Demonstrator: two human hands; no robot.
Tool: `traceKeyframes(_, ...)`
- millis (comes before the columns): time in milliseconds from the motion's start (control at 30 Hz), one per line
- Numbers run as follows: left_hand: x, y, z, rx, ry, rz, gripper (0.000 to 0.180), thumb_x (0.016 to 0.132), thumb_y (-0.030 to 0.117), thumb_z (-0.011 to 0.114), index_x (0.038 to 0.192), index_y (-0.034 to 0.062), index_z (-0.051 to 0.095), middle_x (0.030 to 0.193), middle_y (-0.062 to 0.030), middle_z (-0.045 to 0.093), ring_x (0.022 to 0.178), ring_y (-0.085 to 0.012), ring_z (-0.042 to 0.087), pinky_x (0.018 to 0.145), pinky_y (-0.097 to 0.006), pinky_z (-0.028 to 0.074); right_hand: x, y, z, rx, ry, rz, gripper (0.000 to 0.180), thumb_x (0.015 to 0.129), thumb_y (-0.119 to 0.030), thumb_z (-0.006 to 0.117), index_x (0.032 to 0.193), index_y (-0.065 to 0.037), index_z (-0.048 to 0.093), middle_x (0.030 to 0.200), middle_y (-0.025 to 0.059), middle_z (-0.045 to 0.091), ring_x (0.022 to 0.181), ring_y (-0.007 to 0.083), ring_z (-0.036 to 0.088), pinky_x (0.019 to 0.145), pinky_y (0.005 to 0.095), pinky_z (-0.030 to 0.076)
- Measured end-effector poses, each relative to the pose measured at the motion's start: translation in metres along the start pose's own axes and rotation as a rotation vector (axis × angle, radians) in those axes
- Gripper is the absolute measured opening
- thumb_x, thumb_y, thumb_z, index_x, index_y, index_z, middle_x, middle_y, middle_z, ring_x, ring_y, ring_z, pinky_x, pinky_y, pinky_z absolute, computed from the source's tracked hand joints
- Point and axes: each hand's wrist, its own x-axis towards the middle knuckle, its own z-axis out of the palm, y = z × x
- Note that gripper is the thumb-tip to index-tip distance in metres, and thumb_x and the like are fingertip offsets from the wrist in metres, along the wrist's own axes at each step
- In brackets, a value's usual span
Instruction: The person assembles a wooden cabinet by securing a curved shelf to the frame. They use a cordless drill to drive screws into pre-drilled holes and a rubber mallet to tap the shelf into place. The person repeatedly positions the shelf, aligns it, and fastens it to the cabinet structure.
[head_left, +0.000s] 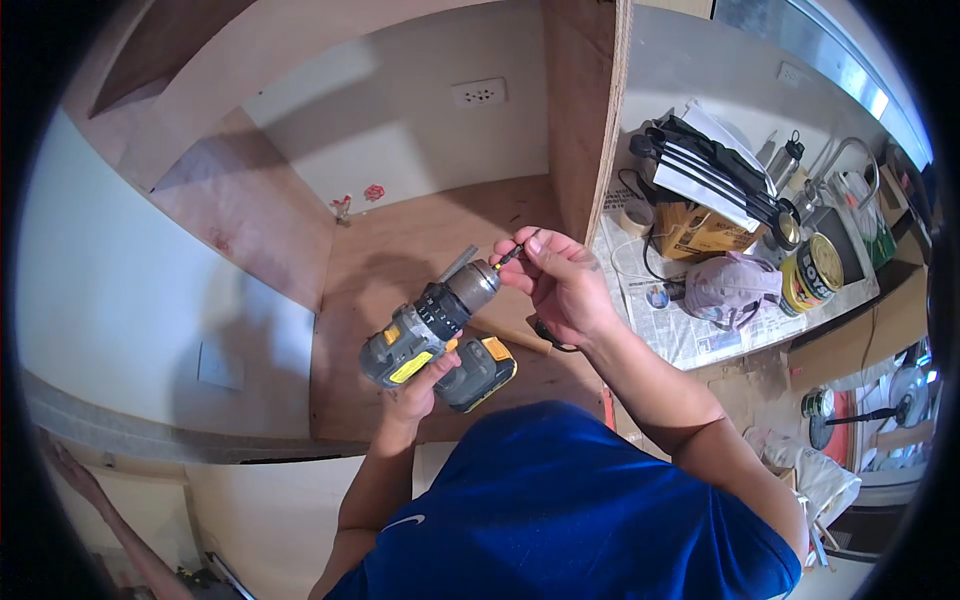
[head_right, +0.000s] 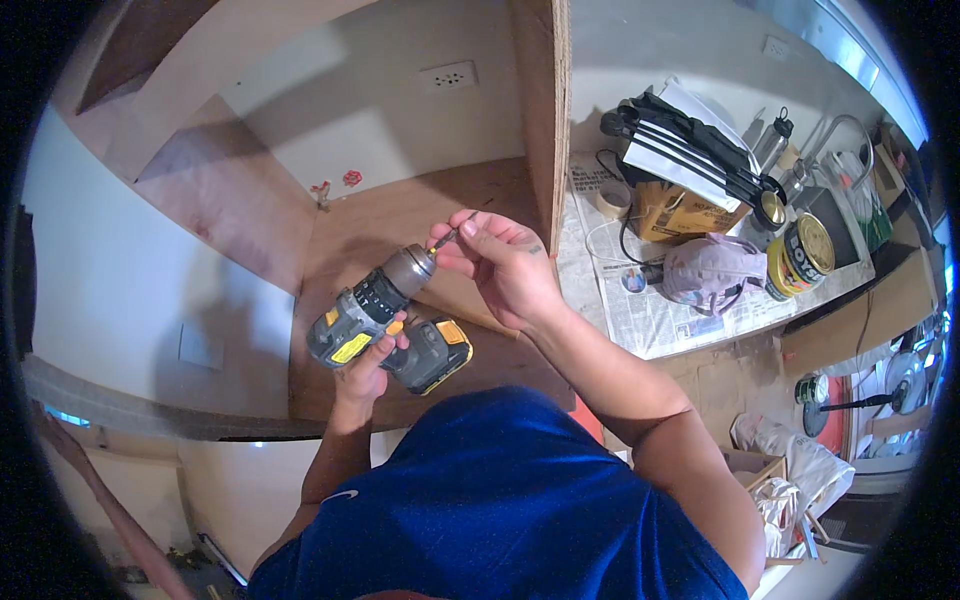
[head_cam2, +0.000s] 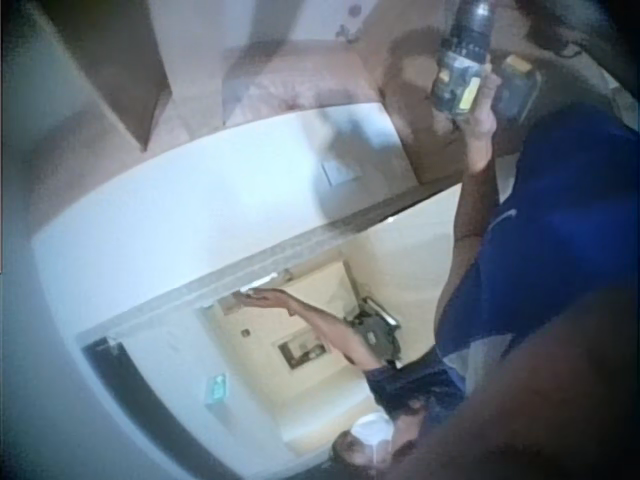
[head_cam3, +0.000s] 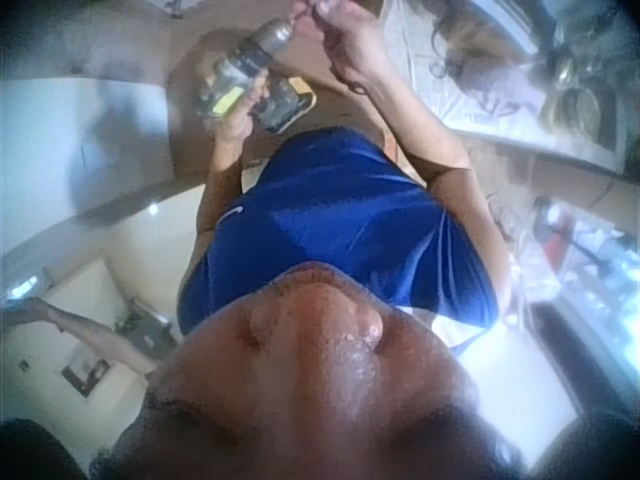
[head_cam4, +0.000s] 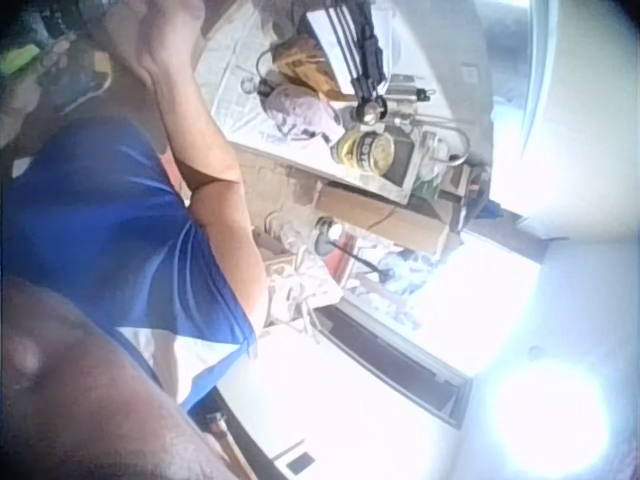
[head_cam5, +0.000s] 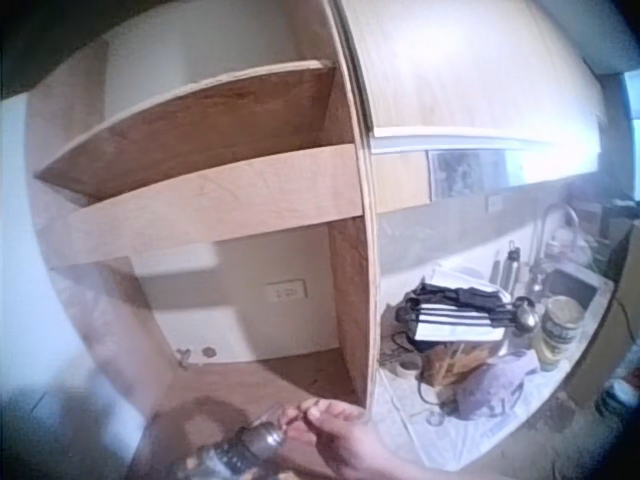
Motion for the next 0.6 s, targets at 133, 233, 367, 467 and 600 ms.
traceKeyframes(133,0.001,-0.002,-0.016,0.135,-0.033,-0.015,0.054,0.087,0.008,0.081,0.136,0.0026,0.057,0.118,-0.0116,0.070,0.093,-0.0203,0.068,0.089,-0.037,0.056,0.001,0.003,0.004,-0.022,-0.024,-0.053,0.017,0.105,-0.011,0.060,0.115,0.001,0.064,0.112,0.0163,0.072,0.098,0.0219,0.074,0.090,0.0350,0.062)
traceKeyframes(233,0.018,0.036,-0.007,0.339,0.041,0.220,0.060,0.085,0.010,0.084,0.137,0.0016,0.056,0.124,-0.0111,0.067,0.110,-0.0201,0.065,0.097,-0.036,0.053,0.011,-0.005,0.024,-0.004,-0.079,-0.096,0.019,0.105,-0.012,0.060,0.118,0.001,0.061,0.113,0.0159,0.071,0.097,0.0203,0.073,0.090,0.0348,0.061)
traceKeyframes(367,0.053,0.120,-0.004,0.380,0.024,0.340,0.065,0.082,0.008,0.087,0.136,0.0001,0.054,0.120,-0.0127,0.067,0.105,-0.0198,0.066,0.093,-0.036,0.055,0.040,-0.039,0.087,0.008,-0.240,-0.193,0.023,0.105,-0.012,0.060,0.124,0.001,0.060,0.119,0.0152,0.069,0.101,0.0200,0.072,0.095,0.0363,0.060)
traceKeyframes(467,0.077,0.172,0.018,0.148,0.010,0.248,0.056,0.087,0.008,0.082,0.135,0.0001,0.055,0.119,-0.0154,0.069,0.095,-0.0203,0.069,0.083,-0.035,0.058,0.061,-0.067,0.127,-0.008,-0.320,-0.240,0.047,0.104,-0.016,0.063,0.145,0.002,0.049,0.132,0.0162,0.064,0.115,0.0217,0.067,0.099,0.0392,0.057)
traceKeyframes(600,0.104,0.205,0.039,-0.138,-0.076,0.328,0.045,0.095,0.017,0.074,0.135,0.0058,0.057,0.118,-0.0169,0.069,0.084,-0.0207,0.067,0.072,-0.035,0.057,0.057,-0.073,0.133,-0.609,-0.294,-0.444,0.085,0.091,-0.028,0.080,0.158,-0.002,0.036,0.149,0.0172,0.051,0.134,0.0255,0.054,0.105,0.0394,0.050)
